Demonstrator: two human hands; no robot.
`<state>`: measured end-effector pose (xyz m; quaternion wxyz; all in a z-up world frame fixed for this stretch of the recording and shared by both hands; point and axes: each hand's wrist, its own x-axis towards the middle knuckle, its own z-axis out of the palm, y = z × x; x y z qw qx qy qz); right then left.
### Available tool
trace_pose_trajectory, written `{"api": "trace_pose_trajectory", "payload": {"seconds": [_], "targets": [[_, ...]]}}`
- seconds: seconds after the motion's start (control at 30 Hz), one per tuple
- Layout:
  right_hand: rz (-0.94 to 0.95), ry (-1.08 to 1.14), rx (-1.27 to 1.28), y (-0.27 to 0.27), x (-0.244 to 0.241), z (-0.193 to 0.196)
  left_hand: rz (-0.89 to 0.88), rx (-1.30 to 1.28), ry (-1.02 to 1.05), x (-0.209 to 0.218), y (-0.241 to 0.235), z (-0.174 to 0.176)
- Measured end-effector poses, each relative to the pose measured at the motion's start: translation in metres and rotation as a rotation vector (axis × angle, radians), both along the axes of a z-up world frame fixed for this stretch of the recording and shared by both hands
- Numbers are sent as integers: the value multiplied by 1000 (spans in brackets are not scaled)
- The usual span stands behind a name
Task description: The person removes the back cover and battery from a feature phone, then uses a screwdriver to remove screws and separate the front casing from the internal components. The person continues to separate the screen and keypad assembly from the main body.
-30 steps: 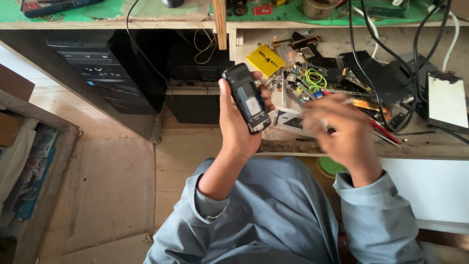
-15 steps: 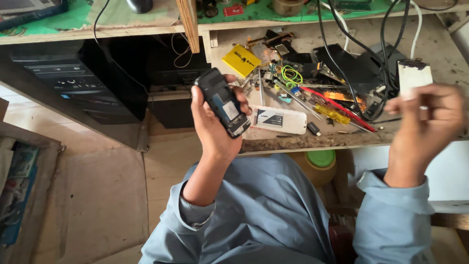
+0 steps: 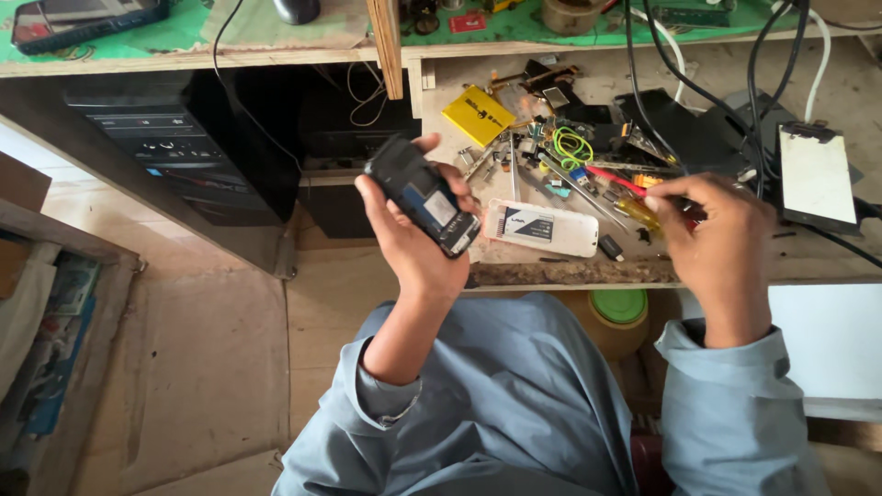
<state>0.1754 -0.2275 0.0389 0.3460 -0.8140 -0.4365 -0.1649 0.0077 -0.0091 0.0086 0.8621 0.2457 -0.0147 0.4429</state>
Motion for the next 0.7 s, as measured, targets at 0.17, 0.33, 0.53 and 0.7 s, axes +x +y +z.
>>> {"api": "trace_pose_trajectory", "payload": {"seconds": [0.17, 0.33, 0.53, 0.7], "targets": [[-56, 219, 166, -6, 5, 1, -193, 133, 73, 0, -3, -1], [47, 312, 483, -16, 16, 21, -170, 149, 128, 1, -5, -3], [11, 324, 507, -35, 18, 26, -160, 114, 106, 1, -3, -2], [-41, 141, 123, -39, 13, 7, -173, 130, 123, 0, -3, 1]]}}
